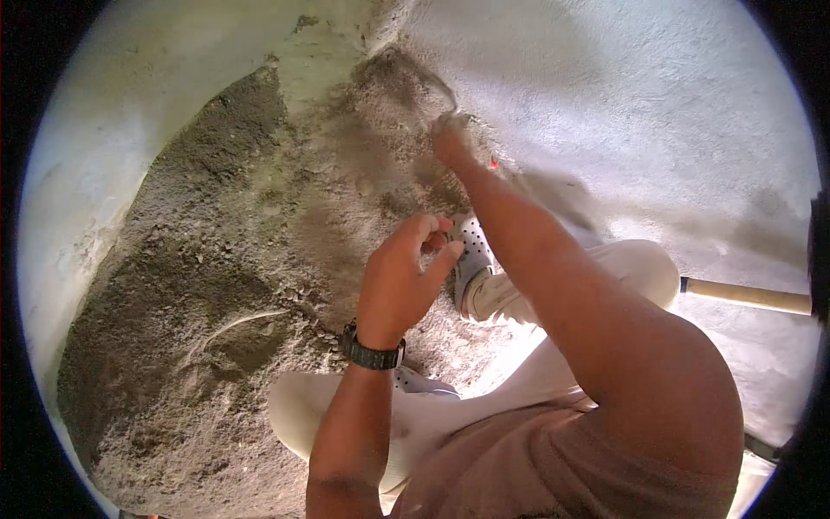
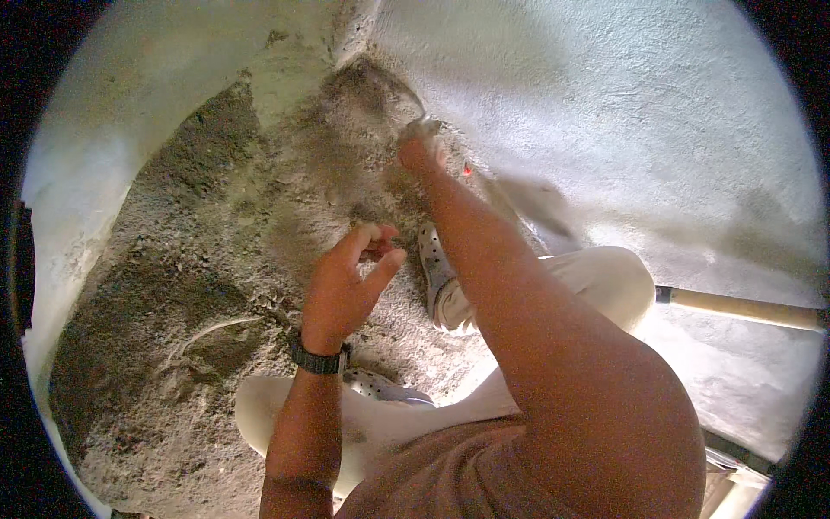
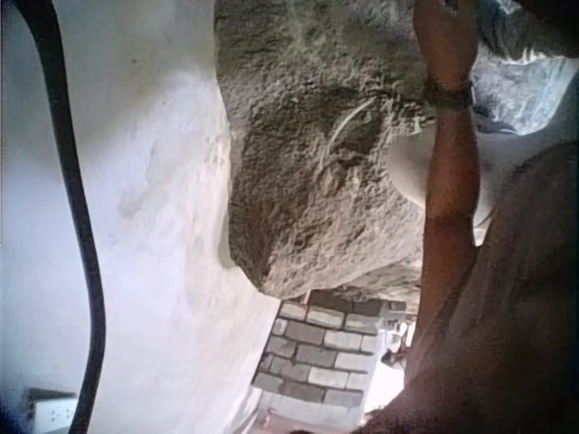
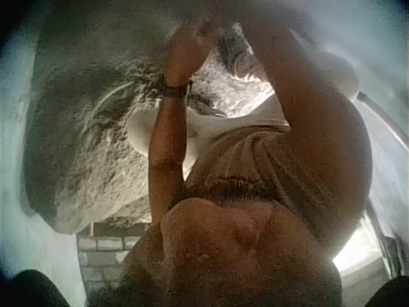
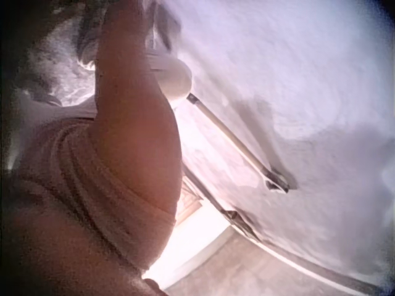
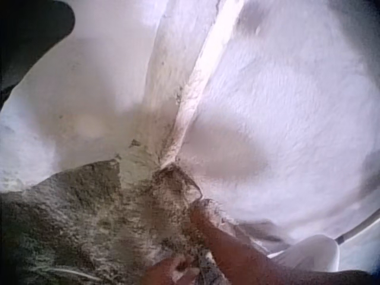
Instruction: The person is mixing mortar and applying it to a wall or floor using a shovel and trowel.
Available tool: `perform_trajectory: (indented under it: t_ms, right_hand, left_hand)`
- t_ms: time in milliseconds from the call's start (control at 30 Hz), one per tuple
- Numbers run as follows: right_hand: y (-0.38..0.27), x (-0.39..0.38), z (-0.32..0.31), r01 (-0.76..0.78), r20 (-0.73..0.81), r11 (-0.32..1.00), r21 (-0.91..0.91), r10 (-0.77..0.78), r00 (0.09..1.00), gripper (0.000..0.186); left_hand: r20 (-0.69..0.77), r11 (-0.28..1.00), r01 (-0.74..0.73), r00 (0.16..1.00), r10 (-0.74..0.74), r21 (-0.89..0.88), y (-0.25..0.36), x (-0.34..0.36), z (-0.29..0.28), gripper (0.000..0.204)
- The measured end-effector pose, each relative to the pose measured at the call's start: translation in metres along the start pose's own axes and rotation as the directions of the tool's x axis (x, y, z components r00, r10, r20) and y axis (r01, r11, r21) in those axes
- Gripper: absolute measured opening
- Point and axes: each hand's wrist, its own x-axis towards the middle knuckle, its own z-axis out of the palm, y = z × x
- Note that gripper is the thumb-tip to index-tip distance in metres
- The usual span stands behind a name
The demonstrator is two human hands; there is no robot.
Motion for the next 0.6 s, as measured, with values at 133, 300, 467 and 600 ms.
perform_trajectory:
  t_ms: [133,300,467,600]
  right_hand:
    - [-0.156,-0.078,-0.003,0.075,0.405,0.975,0.210,-0.157,0.901,0.037]
    - [-0.180,-0.037,-0.026,0.296,0.245,0.946,0.131,-0.320,0.915,0.029]
    - [-0.107,0.014,0.003,0.348,0.172,0.937,-0.028,-0.338,0.925,0.030]
    - [-0.229,-0.125,-0.066,0.100,0.378,0.835,0.541,-0.348,0.858,0.038]
  left_hand:
    - [-0.091,0.982,0.145,0.987,-0.134,0.119,-0.033,-0.048,-0.029,0.033]
    - [-0.134,0.981,0.181,0.976,-0.172,0.063,-0.028,-0.057,-0.042,0.032]
    - [0.028,1.000,0.008,1.000,-0.009,0.003,-0.004,-0.007,-0.001,0.032]
    - [-0.069,0.985,0.154,0.986,-0.149,0.076,-0.035,-0.046,-0.026,0.032]
